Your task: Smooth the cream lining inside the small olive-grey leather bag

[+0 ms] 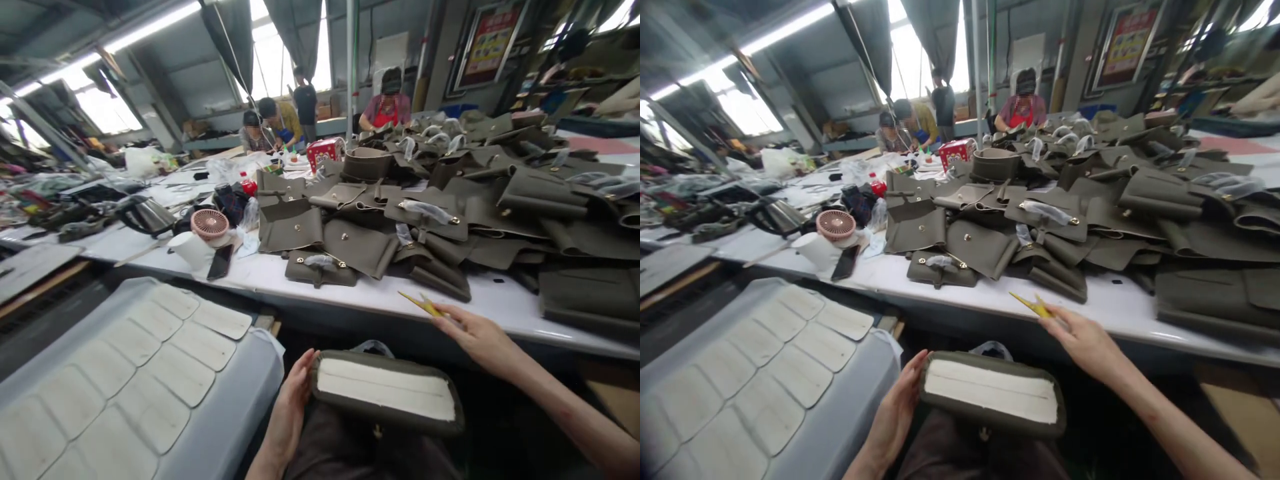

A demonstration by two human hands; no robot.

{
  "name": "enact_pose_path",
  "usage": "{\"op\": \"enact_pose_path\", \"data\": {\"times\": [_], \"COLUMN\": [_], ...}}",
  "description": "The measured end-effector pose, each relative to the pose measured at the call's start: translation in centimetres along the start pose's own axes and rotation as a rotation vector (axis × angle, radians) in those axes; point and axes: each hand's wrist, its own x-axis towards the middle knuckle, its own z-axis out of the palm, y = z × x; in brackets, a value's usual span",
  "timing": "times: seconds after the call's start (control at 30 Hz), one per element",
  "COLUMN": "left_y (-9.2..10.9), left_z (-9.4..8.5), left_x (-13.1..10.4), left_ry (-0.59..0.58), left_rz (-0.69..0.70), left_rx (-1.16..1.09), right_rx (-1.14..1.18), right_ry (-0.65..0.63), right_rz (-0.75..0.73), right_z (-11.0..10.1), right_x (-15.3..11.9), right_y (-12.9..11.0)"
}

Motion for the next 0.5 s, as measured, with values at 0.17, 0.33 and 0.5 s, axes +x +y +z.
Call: {"op": "enact_pose_path", "data": {"times": [0.17,0.33,0.5], "left_y": [-1.6,-1.7,-1.0], "left_z": [0.1,-0.4,2.3], "left_x": [-1.0,-0.1,-0.8], "left_ry": [-0.009,0.053,0.276], "left_rz": [0.046,0.198,0.199], "left_rx": [0.024,0.362,0.579], "right_rx": [-0.609,-0.698,-0.642], "right_ry": [0.005,0.099,0.118], "right_rz": [0.036,-0.029,-0.023], "right_z": [0.9,3.4,2.8], "right_x": [4.2,7.2,7.0], "right_y": [3.8,0.7,-2.5]}}
